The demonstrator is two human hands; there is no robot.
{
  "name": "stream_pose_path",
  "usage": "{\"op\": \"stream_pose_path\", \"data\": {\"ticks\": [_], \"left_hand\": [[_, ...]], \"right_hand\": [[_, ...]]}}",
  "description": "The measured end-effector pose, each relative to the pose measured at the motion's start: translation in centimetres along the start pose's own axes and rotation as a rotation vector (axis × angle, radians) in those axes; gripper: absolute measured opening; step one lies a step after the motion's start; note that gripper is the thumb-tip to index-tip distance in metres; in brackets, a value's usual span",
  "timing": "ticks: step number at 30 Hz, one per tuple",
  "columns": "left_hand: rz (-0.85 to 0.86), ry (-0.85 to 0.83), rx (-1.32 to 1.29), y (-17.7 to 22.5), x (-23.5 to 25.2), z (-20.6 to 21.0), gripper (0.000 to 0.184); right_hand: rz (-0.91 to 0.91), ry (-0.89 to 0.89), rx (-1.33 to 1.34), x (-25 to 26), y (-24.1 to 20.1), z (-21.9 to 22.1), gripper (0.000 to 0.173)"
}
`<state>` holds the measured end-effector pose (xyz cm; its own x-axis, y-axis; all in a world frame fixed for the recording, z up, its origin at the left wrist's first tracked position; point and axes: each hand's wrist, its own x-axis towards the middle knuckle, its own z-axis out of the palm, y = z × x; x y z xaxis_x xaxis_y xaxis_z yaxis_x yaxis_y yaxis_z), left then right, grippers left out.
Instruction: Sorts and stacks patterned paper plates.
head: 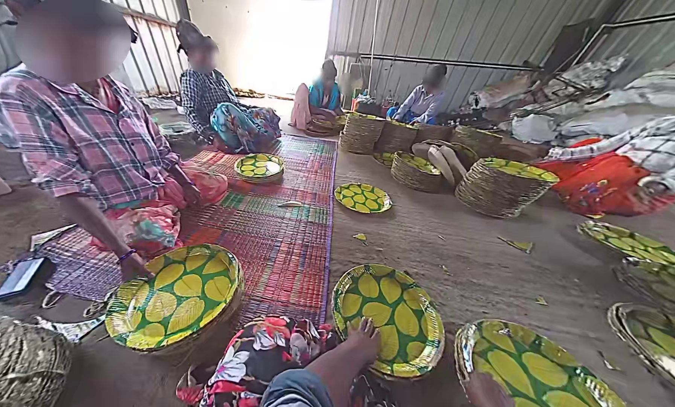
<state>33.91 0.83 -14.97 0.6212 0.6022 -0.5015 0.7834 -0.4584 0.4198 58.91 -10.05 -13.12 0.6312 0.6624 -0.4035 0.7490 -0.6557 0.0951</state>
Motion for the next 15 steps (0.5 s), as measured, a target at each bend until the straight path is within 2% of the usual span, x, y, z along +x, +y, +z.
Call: {"op": "stream_pose_path", "data": {"ticks": [4, 11, 13, 15], "left_hand": [[-0.027, -0.03, 0.034, 0.1, 0.4, -0.1, 0.075], [0.018, 0.02, 0.029, -0.3, 0.8, 0.0, 0.073], [0.034, 0.044, 0.009, -0.1, 0.7, 0.0, 0.073], [0.073, 0.151, -0.033, 0.0, 0.4, -0.7, 0.072]], "right_hand": [[-0.021, 0.036, 0.04, 0.6, -0.4, -0.5, 0.045], [-0.047, 0.057, 0.031, 0.0, 0.5, -1.8, 0.041], [-0.024, 0.132, 0.077, -0.2, 1.2, -1.5, 0.04], [-0.008, 0.272, 0.188, -0.9, 1.2, -2.3, 0.043]]}}
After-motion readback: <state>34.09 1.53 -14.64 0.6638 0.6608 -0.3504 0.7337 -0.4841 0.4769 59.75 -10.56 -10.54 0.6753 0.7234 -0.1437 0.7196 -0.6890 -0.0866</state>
